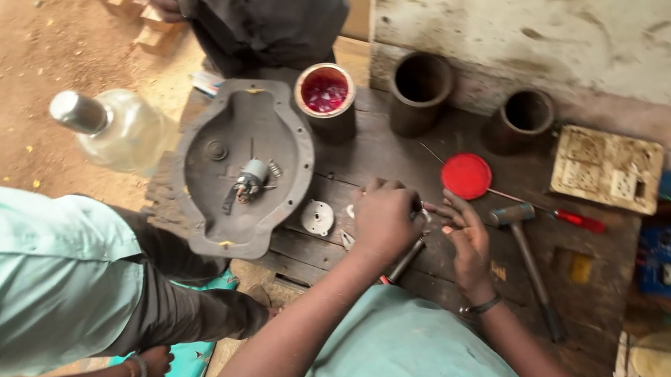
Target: The person assembles an electric starter motor at a workbench. They fit a round end cover onto the motor, insert the copper armature into the housing, wipe parts with a cloth, apply red grease from a container to components, and press the housing parts together by hand.
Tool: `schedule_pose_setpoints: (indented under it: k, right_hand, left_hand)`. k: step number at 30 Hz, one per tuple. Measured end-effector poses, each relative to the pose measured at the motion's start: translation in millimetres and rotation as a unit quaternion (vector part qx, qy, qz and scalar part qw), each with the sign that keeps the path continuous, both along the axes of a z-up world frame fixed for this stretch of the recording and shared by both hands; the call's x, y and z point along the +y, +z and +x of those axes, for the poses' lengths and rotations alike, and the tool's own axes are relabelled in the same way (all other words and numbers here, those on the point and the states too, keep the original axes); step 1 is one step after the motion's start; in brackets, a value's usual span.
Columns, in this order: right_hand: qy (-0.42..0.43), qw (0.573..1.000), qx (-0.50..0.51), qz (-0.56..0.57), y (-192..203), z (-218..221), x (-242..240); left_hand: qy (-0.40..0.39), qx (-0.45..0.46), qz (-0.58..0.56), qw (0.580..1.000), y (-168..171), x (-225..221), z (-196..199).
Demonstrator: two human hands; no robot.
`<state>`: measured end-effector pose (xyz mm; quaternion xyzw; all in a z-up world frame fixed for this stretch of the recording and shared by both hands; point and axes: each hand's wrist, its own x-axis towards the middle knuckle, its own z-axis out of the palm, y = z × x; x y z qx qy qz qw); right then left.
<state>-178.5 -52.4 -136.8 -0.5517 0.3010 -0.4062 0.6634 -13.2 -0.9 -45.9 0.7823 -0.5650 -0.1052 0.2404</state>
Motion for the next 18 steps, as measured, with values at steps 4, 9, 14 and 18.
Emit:
schedule_pose_setpoints:
  k: [4,9,14,18]
  right_hand:
    - [0.049,0.995,0.055,-0.061,0.6,12.0,-19.1]
    - [0.102,0.981,0.092,-0.134,27.7,29.5,-41.2]
    - [0.114,0.981,0.108,-0.113,19.4,17.0,-46.8]
    - [0.046,0.988,0.118,-0.091,31.3,-11.4,-3.3]
  left_hand:
    - [-0.007,0.007,0.005,1.000,9.2,0.9,-0.6]
    - [-0.006,0.013,-0.020,1.000,10.5,-0.8,-0.4]
    - [0.010,0.006,-0.046,0.999,-6.0,-1.1,-4.2]
    - [0.000,0.033,-0.035,0.999,11.3,3.0,-3.8]
